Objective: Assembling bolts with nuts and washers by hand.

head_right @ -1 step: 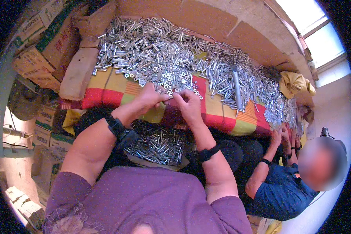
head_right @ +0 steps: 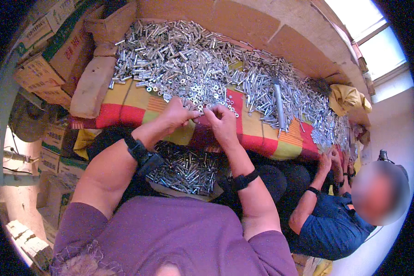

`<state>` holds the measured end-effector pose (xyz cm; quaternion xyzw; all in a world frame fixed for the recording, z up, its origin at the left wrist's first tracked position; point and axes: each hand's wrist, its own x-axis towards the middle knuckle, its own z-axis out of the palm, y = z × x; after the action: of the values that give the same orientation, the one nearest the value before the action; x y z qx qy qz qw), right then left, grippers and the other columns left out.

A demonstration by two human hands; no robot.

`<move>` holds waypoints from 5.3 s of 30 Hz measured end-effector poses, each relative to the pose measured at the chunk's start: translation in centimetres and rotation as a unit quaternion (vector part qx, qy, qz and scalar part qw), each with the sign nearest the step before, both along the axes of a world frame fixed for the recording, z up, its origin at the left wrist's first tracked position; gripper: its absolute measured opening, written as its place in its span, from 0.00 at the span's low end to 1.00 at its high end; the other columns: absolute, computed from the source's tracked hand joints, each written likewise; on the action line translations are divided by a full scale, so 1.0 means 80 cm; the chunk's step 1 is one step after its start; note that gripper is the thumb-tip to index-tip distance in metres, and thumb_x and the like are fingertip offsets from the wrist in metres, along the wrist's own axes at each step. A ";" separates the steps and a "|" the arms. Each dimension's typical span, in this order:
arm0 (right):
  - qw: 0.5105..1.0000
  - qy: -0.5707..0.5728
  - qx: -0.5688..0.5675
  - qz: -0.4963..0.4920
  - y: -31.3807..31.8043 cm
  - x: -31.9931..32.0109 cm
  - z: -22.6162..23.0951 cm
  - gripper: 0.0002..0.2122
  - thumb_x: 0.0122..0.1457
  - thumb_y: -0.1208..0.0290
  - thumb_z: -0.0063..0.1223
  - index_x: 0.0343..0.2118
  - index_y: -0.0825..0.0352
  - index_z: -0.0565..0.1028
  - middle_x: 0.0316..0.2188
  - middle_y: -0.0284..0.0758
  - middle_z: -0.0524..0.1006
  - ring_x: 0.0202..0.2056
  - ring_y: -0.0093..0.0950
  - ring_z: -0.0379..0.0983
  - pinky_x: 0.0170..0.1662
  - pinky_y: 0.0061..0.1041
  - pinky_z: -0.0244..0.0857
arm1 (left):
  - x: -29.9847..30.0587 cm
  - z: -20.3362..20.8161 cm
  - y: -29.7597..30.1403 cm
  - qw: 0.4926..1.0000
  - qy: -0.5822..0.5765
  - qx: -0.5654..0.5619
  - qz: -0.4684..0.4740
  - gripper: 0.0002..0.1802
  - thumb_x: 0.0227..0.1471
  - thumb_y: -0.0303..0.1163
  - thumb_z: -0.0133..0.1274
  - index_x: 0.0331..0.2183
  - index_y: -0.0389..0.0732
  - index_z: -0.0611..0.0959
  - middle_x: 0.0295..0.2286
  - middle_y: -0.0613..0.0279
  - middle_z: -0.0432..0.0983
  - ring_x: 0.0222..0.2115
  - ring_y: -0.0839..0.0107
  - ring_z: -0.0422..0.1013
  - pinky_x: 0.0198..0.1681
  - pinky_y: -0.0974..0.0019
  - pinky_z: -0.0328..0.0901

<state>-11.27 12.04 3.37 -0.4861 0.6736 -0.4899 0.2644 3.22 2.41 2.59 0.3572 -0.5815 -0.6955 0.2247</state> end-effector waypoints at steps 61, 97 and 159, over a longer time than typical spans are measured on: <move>0.919 0.372 0.127 -0.031 -0.018 0.001 0.001 0.06 0.46 0.72 0.57 0.25 0.69 0.75 0.23 0.44 0.75 0.29 0.44 0.73 0.33 0.38 0.65 | 0.032 -0.031 -0.016 0.999 0.018 -0.023 0.040 0.10 0.46 0.30 0.58 0.27 0.32 0.79 0.18 0.60 0.77 0.11 0.81 0.64 0.14 0.76 0.57; 0.892 0.438 0.090 0.065 -0.019 0.019 0.006 0.08 0.47 0.70 0.56 0.29 0.67 0.73 0.28 0.42 0.72 0.31 0.43 0.71 0.35 0.37 0.67 | 0.019 -0.026 -0.026 0.995 -0.031 -0.082 -0.056 0.06 0.43 0.28 0.58 0.28 0.38 0.81 0.16 0.67 0.72 0.13 0.82 0.64 0.15 0.75 0.58; 0.888 0.438 0.138 -0.017 -0.027 -0.008 -0.009 0.07 0.47 0.72 0.54 0.27 0.70 0.72 0.27 0.47 0.74 0.32 0.46 0.71 0.36 0.41 0.64 | 0.026 -0.018 -0.011 0.911 0.200 0.359 0.024 0.15 0.58 0.36 0.41 0.39 0.33 0.73 0.31 0.47 0.77 0.22 0.71 0.73 0.17 0.78 0.64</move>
<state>-11.95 9.87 2.64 -0.5981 0.7902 -0.1340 -0.0012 5.33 1.55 1.19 0.2811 -0.2268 -0.9087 0.2095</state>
